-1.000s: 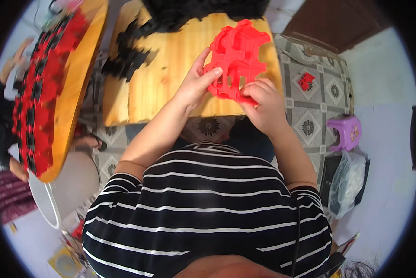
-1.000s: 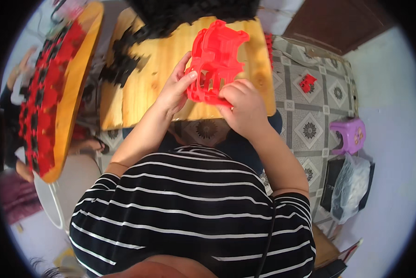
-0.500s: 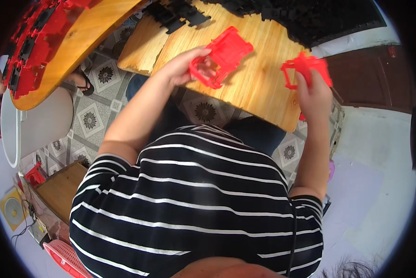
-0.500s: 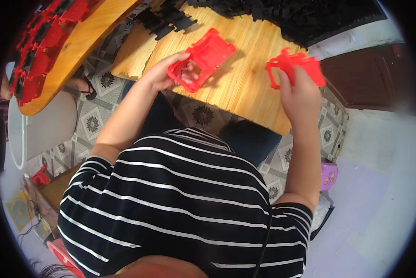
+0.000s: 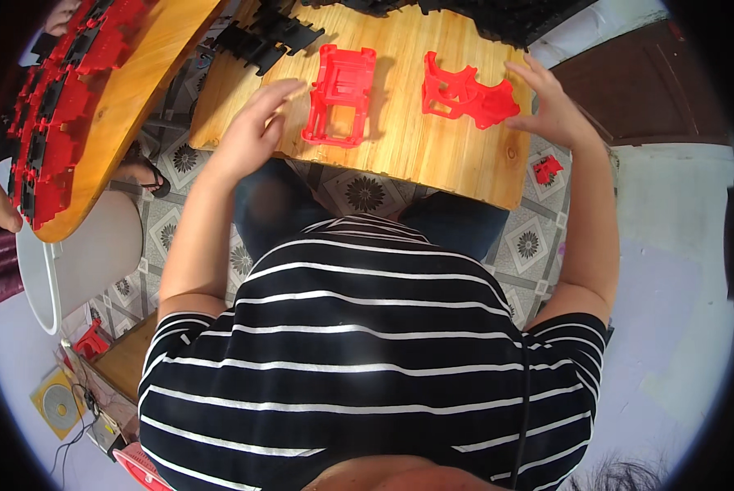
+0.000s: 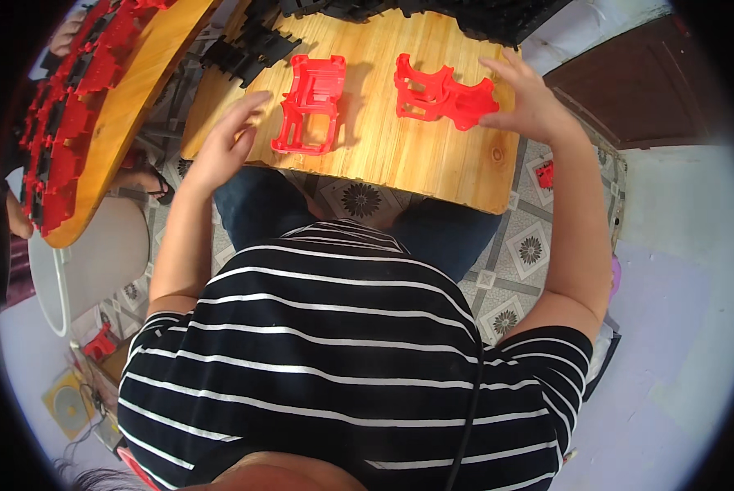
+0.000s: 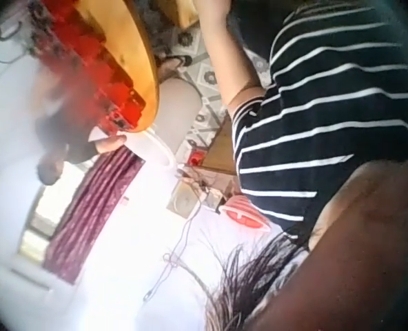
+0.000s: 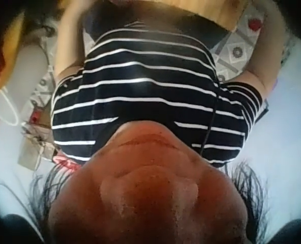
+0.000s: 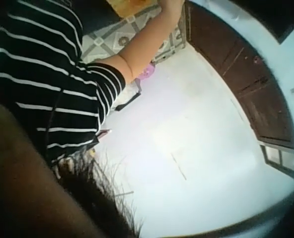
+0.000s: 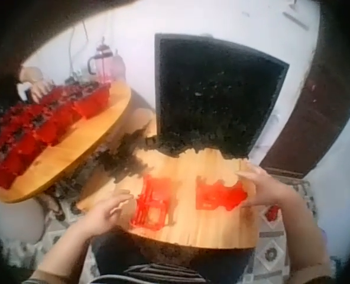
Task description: The person assembles red and black plastic toy parts into finished units by hand.
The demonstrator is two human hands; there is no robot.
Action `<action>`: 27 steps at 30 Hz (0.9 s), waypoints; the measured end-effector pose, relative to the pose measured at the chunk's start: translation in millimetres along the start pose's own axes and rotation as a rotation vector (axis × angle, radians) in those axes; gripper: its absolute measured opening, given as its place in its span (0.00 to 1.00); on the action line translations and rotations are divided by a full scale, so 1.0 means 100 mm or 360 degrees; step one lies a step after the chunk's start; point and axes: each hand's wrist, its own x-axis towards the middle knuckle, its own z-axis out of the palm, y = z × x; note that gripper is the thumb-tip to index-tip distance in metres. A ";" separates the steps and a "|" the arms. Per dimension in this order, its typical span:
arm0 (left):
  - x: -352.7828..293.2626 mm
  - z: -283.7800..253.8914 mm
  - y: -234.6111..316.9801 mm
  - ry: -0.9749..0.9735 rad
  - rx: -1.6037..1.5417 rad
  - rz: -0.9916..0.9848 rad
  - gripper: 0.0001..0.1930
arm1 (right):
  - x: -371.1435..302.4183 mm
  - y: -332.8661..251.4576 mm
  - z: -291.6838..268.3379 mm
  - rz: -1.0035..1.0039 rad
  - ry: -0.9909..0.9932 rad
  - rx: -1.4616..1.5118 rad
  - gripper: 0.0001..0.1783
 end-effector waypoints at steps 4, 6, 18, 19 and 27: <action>0.01 -0.08 0.10 -0.0118 0.1062 0.0553 0.31 | -0.07 0.22 0.45 0.0039 -0.0233 0.0673 0.45; 0.15 0.05 0.03 -0.0136 0.1046 0.0644 0.29 | -0.07 0.26 0.70 -0.0016 -0.0060 0.0969 0.40; 0.71 0.73 0.77 -0.0177 0.1186 0.0031 0.18 | -0.43 -0.80 0.90 0.0156 0.0691 -0.0177 0.16; 0.90 0.78 0.78 -0.0147 0.1181 -0.0057 0.20 | -0.34 -0.95 0.89 0.0196 0.0589 -0.0200 0.15; 1.22 0.48 1.33 0.0011 0.0993 -0.0387 0.27 | -0.02 -1.34 0.78 0.0047 0.0290 -0.0027 0.22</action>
